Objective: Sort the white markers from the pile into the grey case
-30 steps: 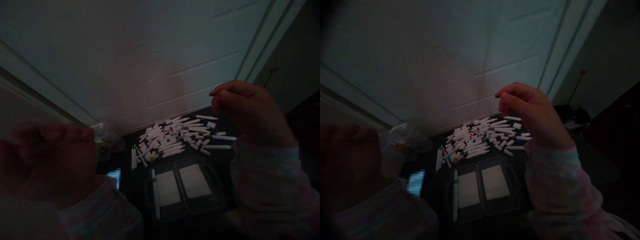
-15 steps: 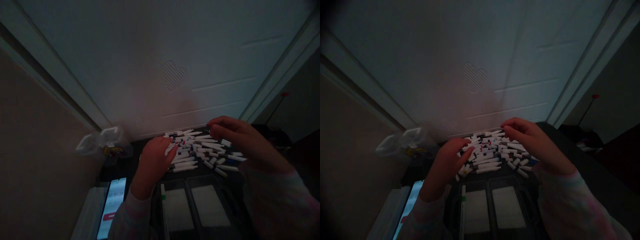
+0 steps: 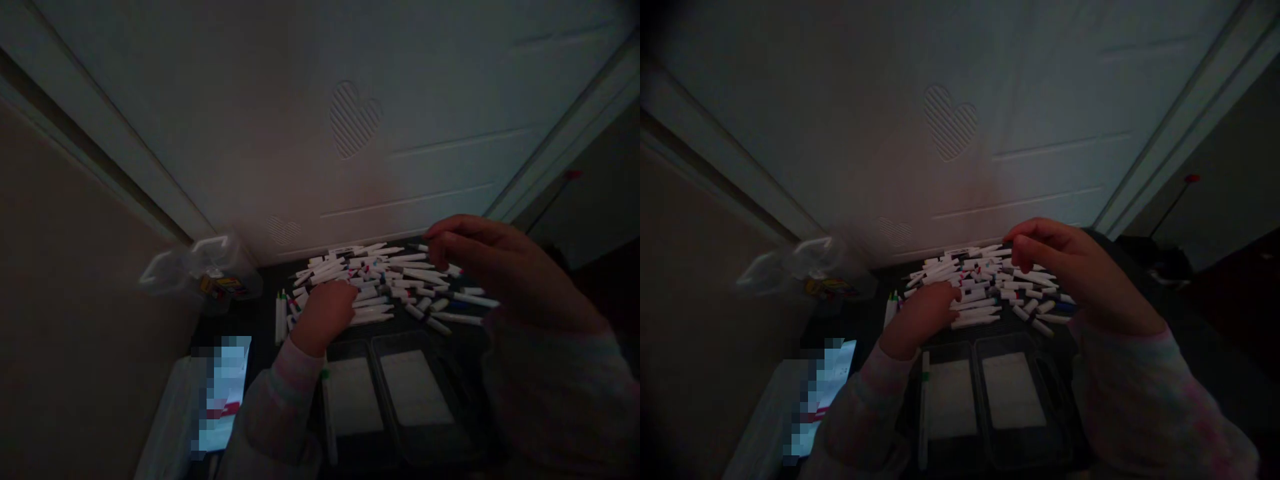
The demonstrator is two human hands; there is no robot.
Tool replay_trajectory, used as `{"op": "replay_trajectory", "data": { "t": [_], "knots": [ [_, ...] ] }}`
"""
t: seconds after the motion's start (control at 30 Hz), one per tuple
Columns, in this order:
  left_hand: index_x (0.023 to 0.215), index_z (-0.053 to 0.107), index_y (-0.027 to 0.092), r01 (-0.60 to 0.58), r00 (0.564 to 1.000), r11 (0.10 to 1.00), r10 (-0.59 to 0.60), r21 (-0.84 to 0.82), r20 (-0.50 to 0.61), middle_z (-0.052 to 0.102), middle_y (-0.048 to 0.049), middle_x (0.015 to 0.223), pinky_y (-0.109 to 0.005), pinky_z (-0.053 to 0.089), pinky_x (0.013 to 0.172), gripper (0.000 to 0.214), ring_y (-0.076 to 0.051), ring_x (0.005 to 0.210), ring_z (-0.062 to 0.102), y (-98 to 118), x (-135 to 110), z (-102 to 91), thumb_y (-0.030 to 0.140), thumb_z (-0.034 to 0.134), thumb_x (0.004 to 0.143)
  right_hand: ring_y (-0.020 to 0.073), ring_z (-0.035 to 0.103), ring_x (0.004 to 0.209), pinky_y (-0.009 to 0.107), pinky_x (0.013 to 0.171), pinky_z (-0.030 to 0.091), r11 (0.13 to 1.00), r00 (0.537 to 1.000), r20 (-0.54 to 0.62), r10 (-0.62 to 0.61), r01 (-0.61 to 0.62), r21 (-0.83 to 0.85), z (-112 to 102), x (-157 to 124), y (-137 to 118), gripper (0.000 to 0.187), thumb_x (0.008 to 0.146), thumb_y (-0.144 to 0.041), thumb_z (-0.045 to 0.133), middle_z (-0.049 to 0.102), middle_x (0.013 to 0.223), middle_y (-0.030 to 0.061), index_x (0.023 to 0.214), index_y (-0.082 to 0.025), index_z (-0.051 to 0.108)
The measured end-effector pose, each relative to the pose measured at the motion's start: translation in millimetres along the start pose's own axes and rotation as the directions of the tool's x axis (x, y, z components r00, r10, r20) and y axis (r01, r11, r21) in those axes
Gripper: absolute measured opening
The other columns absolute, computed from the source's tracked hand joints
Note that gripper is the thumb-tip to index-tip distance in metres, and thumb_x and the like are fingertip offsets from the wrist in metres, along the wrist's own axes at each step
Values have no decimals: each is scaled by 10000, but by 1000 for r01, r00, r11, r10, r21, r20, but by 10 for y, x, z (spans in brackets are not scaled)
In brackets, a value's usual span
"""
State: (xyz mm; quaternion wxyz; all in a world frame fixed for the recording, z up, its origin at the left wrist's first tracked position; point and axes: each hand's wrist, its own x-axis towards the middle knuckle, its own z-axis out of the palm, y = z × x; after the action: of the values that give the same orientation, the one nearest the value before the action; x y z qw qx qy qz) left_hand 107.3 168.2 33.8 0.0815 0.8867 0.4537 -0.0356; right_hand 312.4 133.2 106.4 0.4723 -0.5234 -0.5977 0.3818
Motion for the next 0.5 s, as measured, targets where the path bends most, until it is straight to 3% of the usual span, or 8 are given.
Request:
{"op": "replay_trajectory", "data": {
  "t": [0.2, 0.5],
  "knots": [
    [873, 614, 163, 4, 997, 1000, -5, 17, 77, 641, -90, 913, -342, 446, 748, 172, -235, 893, 586, -52, 86, 51, 192, 509, 740, 91, 490, 597, 220, 569, 384, 997, 998, -30, -63, 64, 41, -39, -4, 36, 115, 763, -312, 565, 536, 627, -36, 786, -207, 606],
    [863, 622, 172, -61, 986, 998, 57, 19, 160, 640, -82, 902, -325, 439, 747, 198, -208, 871, 585, 80, 117, 91, 155, 464, 744, 106, 522, 611, 240, 558, 417, 996, 995, -60, -85, 85, 1, -71, -3, 24, 119, 759, -307, 559, 553, 649, -21, 800, -206, 607]
  ]
}}
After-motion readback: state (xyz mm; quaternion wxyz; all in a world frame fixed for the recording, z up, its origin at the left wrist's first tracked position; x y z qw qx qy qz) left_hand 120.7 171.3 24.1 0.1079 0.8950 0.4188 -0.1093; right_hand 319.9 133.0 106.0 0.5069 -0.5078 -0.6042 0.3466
